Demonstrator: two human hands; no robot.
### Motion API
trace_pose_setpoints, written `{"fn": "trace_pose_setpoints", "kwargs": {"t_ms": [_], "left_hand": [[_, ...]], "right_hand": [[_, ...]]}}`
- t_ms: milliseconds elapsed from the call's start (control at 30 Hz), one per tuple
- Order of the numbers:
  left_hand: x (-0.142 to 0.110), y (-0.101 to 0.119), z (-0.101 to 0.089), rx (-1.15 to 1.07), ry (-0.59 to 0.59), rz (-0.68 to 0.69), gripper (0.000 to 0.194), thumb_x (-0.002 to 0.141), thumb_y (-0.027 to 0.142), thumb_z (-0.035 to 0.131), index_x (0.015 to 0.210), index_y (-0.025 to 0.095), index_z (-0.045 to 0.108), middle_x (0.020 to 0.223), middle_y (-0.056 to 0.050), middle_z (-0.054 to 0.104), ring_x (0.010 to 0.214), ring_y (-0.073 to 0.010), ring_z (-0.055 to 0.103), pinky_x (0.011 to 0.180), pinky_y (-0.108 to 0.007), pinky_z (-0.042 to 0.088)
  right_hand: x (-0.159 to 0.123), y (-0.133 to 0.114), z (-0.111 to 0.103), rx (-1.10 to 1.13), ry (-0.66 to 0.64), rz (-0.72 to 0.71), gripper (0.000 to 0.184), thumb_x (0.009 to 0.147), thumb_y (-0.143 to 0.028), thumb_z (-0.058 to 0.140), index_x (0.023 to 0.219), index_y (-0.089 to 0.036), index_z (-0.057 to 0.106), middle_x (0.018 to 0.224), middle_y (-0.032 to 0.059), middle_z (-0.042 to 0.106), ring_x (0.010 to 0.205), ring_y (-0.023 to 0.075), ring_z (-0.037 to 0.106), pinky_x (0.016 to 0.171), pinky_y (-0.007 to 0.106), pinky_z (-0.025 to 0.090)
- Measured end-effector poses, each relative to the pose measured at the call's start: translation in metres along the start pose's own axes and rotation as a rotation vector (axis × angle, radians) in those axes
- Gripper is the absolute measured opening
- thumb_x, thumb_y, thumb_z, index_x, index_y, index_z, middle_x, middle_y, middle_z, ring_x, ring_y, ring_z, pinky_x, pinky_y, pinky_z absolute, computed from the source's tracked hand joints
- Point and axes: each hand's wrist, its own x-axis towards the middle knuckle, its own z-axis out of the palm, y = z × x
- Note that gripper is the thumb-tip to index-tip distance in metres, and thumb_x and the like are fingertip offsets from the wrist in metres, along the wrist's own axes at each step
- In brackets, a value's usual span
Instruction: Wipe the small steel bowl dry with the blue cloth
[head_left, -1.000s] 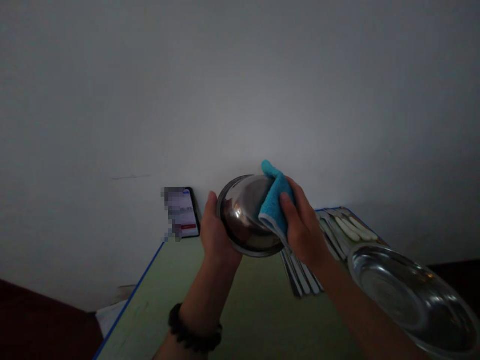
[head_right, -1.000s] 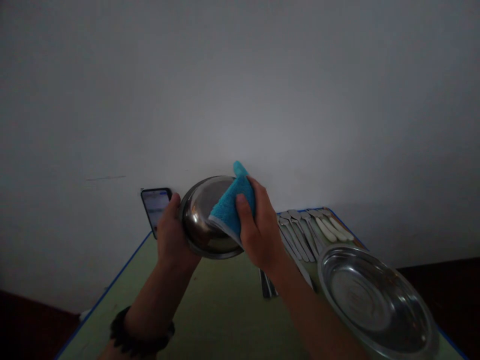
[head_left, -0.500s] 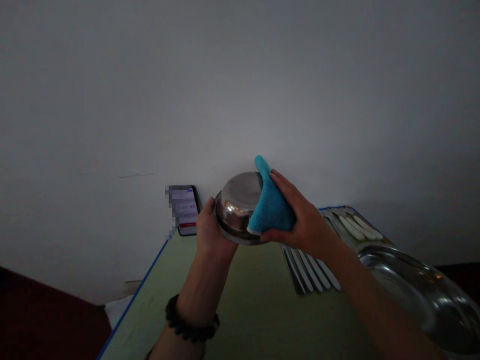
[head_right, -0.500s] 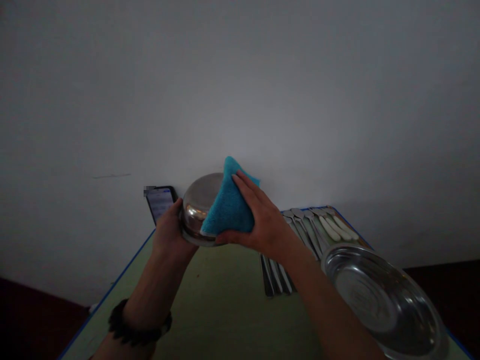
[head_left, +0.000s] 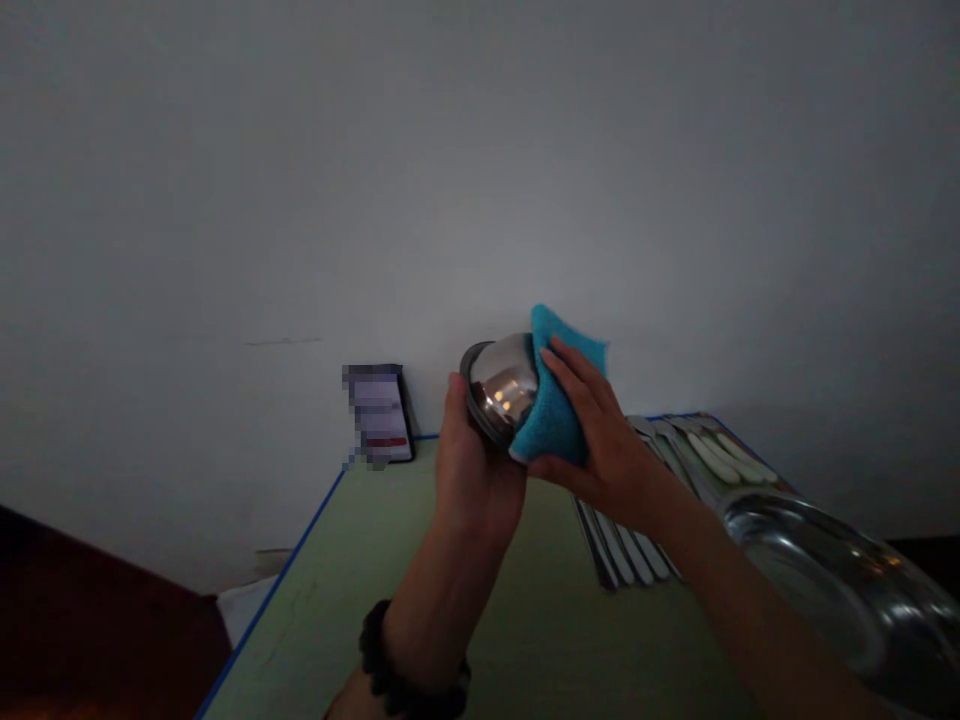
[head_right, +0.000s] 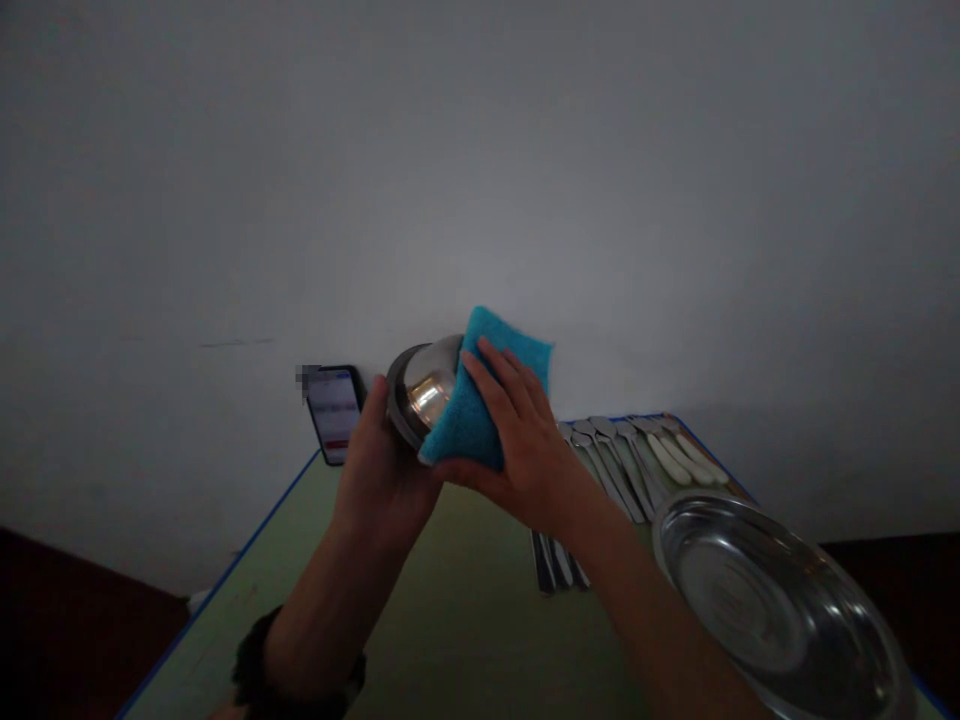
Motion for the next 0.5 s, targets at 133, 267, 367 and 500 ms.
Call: {"fn": "trace_pose_setpoints", "kwargs": {"t_ms": [133,267,367,500], "left_hand": [[-0.004,-0.006,0.002,0.018,-0.022,-0.004,0.041,0.088,0.04,0.039,0.107,0.011,0.061,0.111,-0.011,0.064,0.107,-0.0235,0.056,0.092,-0.033,0.044],[-0.008,-0.014,0.003,0.079,0.015,0.047,0.037,0.086,0.041,0.045,0.102,0.015,0.064,0.111,-0.008,0.064,0.104,-0.0208,0.058,0.087,-0.03,0.046],[-0.013,-0.021,0.002,0.183,0.049,0.048,0.035,0.082,0.044,0.049,0.099,0.017,0.065,0.105,-0.005,0.067,0.093,-0.0171,0.062,0.077,-0.025,0.049],[-0.018,-0.024,0.001,0.55,0.033,0.143,0.042,0.08,0.054,0.046,0.068,0.017,0.062,0.061,-0.001,0.061,0.053,-0.0106,0.056,0.046,-0.019,0.042]], "right_hand": [[-0.001,-0.001,-0.002,0.075,-0.027,-0.02,0.059,0.089,-0.04,0.036,0.141,-0.023,0.014,0.15,0.0021,0.012,0.137,0.0198,0.01,0.113,0.044,0.014],[0.003,-0.003,-0.001,0.058,0.022,-0.031,0.067,0.084,-0.039,0.049,0.14,-0.024,0.017,0.149,0.0026,0.014,0.136,0.0208,0.014,0.111,0.044,0.02],[0.005,-0.006,0.001,0.062,0.11,-0.008,0.066,0.081,-0.039,0.054,0.138,-0.022,0.024,0.147,0.0053,0.022,0.134,0.0208,0.021,0.11,0.043,0.024],[0.007,-0.011,0.0,0.04,0.256,0.029,0.069,0.078,-0.036,0.057,0.136,-0.014,0.027,0.142,0.0108,0.031,0.132,0.0214,0.026,0.11,0.042,0.024]]}}
